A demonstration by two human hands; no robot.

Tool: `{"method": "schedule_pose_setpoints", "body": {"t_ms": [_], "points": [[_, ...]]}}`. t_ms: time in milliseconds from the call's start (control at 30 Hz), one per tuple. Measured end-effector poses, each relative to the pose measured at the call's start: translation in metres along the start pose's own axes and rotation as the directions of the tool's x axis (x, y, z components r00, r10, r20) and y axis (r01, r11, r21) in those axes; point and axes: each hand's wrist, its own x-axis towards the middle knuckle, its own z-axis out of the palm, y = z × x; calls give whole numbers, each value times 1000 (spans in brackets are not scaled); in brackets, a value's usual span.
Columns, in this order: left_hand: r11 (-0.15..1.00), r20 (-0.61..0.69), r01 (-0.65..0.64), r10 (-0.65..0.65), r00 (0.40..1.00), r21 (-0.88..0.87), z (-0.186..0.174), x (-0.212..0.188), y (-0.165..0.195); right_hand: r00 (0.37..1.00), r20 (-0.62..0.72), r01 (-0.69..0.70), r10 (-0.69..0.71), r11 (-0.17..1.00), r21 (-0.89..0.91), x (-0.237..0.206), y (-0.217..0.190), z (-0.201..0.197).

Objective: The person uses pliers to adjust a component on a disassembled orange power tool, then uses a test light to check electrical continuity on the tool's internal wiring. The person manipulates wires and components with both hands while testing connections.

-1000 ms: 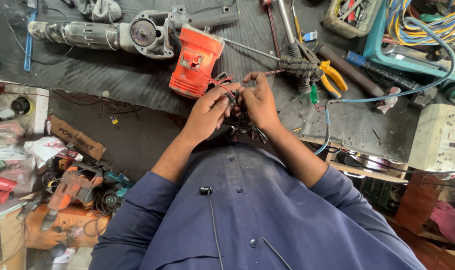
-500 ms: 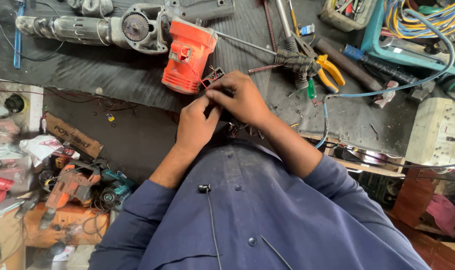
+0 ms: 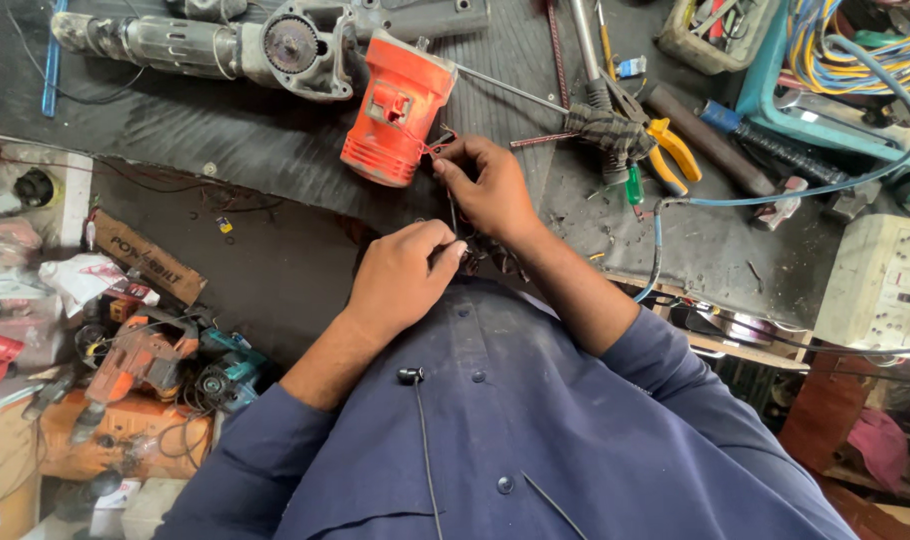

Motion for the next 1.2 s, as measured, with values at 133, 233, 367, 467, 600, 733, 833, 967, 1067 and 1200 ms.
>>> {"method": "schedule_pose_setpoints", "body": {"t_ms": [133,233,367,467,600,733,833,967,1067,1200], "points": [[1000,83,8,-7,997,-14,-5,-3,6,995,-36,92,-93,995,-33,-4,-1,2],[996,106,39,-31,994,-77,-1,-10,11,996,-69,57,-57,998,-4,-6,-2,4],[995,126,48,-37,991,-87,0,-18,12,994,-111,21,-25,999,-31,-8,-2,4],[983,171,17,14,985,-180,-5,-24,9,985,-120,116,-128,988,-100,-11,-2,4],[988,206,-32,63,977,-153,-10,-27,7,983,-147,91,-115,983,-160,-13,-2,7],[988,133,-132,121,984,79,-11,-28,13,990,-95,91,-101,991,-100,-15,-1,-1],[955,48,-187,181,982,228,-17,-30,21,999,-12,-33,33,999,-21,-23,-5,-14],[909,-15,-201,221,975,365,-35,-33,31,937,-49,314,-345,898,-308,-61,-21,-25],[881,-4,-239,263,965,408,-45,-28,34,902,85,429,-423,861,-274,-93,-28,-25],[858,64,-359,362,930,368,-51,-16,32,889,-10,413,-457,811,-414,-106,-17,-12]]}}
